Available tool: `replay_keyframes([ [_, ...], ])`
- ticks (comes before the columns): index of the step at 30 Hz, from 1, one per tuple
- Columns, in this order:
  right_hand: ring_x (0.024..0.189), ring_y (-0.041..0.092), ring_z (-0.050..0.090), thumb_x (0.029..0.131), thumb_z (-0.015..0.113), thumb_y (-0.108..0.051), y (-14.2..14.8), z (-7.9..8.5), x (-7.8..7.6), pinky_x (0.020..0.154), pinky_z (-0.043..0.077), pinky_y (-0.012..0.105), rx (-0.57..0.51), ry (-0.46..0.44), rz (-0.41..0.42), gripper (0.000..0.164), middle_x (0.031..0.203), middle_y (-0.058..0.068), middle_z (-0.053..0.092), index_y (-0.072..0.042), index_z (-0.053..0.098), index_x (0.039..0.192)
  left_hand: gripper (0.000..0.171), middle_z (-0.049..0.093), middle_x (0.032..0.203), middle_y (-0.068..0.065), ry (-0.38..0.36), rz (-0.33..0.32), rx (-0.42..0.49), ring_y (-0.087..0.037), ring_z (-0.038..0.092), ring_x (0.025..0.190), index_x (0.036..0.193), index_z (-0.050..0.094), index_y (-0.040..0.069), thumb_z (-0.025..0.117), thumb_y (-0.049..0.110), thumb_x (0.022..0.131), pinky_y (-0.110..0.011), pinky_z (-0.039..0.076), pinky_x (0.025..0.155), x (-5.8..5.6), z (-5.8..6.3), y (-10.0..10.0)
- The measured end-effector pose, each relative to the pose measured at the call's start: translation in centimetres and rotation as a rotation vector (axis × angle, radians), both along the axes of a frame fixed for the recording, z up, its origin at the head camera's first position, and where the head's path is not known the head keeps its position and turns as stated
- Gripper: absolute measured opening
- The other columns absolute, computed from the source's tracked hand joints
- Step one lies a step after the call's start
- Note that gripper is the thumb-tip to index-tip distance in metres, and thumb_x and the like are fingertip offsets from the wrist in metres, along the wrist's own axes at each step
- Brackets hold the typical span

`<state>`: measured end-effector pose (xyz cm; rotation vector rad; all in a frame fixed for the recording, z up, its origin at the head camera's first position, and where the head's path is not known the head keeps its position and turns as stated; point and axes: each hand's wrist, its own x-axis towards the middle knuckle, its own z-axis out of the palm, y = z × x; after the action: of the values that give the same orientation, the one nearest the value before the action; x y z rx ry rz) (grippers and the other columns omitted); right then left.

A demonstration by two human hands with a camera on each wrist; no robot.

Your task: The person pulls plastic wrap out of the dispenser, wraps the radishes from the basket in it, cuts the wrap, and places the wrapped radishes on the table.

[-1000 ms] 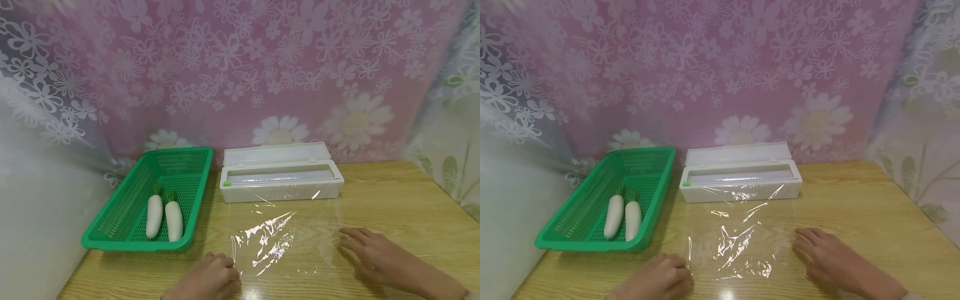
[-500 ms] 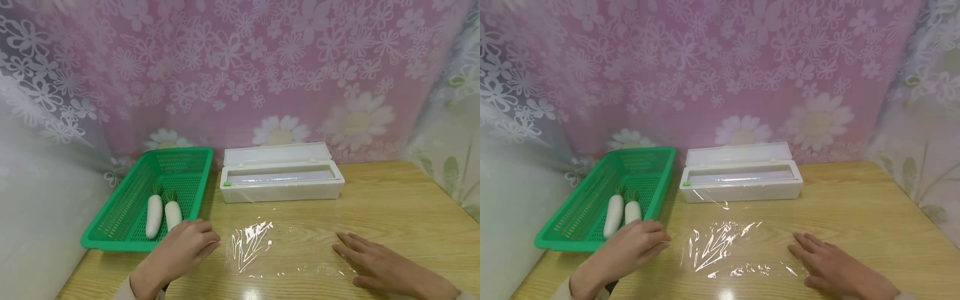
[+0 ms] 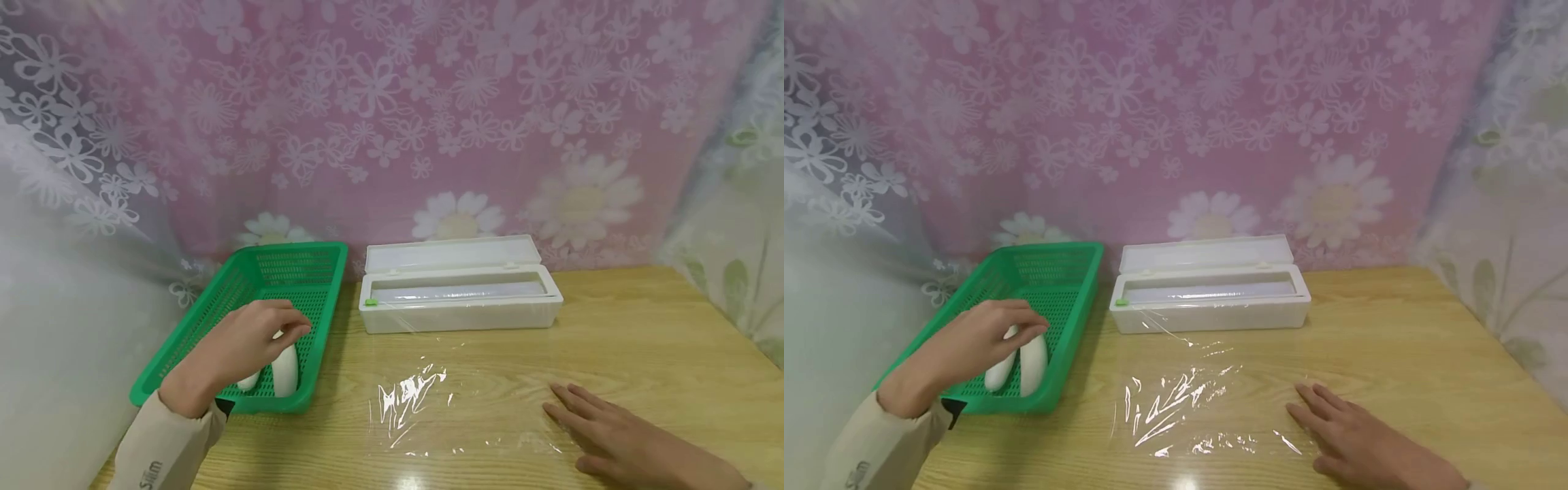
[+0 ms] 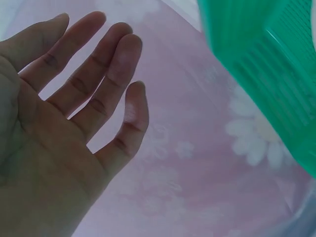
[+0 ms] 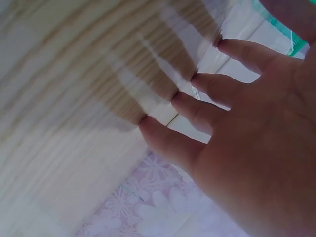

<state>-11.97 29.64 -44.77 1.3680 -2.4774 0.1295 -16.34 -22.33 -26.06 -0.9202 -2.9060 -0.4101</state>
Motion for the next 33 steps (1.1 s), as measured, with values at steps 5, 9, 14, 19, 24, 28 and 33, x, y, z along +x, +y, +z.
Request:
replay_keyframes([
  [5,0.149,0.002,-0.016,0.094,0.073,-0.032,0.4,-1.0,0.2,0.095,0.04,0.016,-0.01,-0.086,-0.01,0.098,0.167,-0.007,-0.016,-0.018,0.008,0.165,0.024,0.07,0.112,-0.007,-0.136,0.031,0.029,-0.024,0.067,0.1,0.119,0.073,0.002,0.059,0.013,0.104,-0.043,0.055,0.083,-2.3,0.4,-0.8],
  [9,0.149,0.002,-0.016,0.094,0.073,-0.022,1.2,-1.5,0.4,0.1,0.042,0.047,-0.071,-0.188,-0.016,0.094,0.168,-0.008,-0.013,-0.018,0.011,0.165,0.033,0.068,0.123,-0.015,-0.301,0.028,0.047,-0.033,0.064,0.113,0.126,0.068,-0.003,0.054,0.019,0.107,-0.05,0.052,0.093,-3.8,0.2,-0.8],
  [14,0.148,0.0,-0.017,0.093,0.073,-0.018,1.5,-1.5,0.4,0.085,0.043,0.063,-0.09,-0.26,-0.038,0.097,0.168,-0.011,-0.014,-0.022,0.008,0.165,0.037,0.066,0.127,-0.018,-0.378,0.055,0.055,-0.035,0.063,0.114,0.131,0.065,-0.003,0.052,0.023,0.108,-0.052,0.051,0.094,-4.8,-0.2,-1.1],
  [19,0.146,-0.003,-0.019,0.094,0.072,-0.016,1.1,-1.4,0.3,0.063,0.043,0.067,-0.118,-0.328,-0.028,0.097,0.167,-0.015,-0.016,-0.025,0.007,0.165,0.041,0.067,0.122,-0.018,-0.476,0.148,0.046,-0.034,0.065,0.108,0.137,0.06,-0.003,0.051,0.024,0.108,-0.052,0.051,0.093,-6.0,-0.6,-2.1],
  [24,0.145,-0.005,-0.021,0.092,0.073,-0.015,1.2,-1.8,-0.1,0.072,0.042,0.073,-0.111,-0.342,-0.031,0.099,0.166,-0.017,-0.018,-0.025,0.006,0.165,0.046,0.057,0.134,-0.026,-0.678,0.265,0.089,-0.042,0.06,0.117,0.146,0.047,-0.004,0.049,0.023,0.109,-0.05,0.054,0.09,-7.2,-1.4,-2.5],
  [28,0.144,-0.006,-0.021,0.09,0.075,-0.016,1.0,-1.7,-0.3,0.086,0.038,0.076,-0.106,-0.322,-0.038,0.103,0.165,-0.018,-0.019,-0.025,0.005,0.165,0.053,0.043,0.148,-0.031,-0.772,0.352,0.103,-0.044,0.057,0.123,0.153,0.036,-0.004,0.049,0.022,0.108,-0.048,0.056,0.088,-7.8,-1.5,-2.8],
  [33,0.145,-0.005,-0.021,0.093,0.073,-0.016,0.4,-1.2,-0.4,0.061,0.043,0.067,-0.11,-0.337,-0.022,0.101,0.165,-0.017,-0.019,-0.026,0.004,0.165,0.062,0.033,0.155,-0.031,-0.847,0.459,0.15,-0.043,0.058,0.123,0.155,0.031,-0.001,0.059,0.02,0.104,-0.047,0.057,0.084,-7.9,-1.8,-3.6],
])
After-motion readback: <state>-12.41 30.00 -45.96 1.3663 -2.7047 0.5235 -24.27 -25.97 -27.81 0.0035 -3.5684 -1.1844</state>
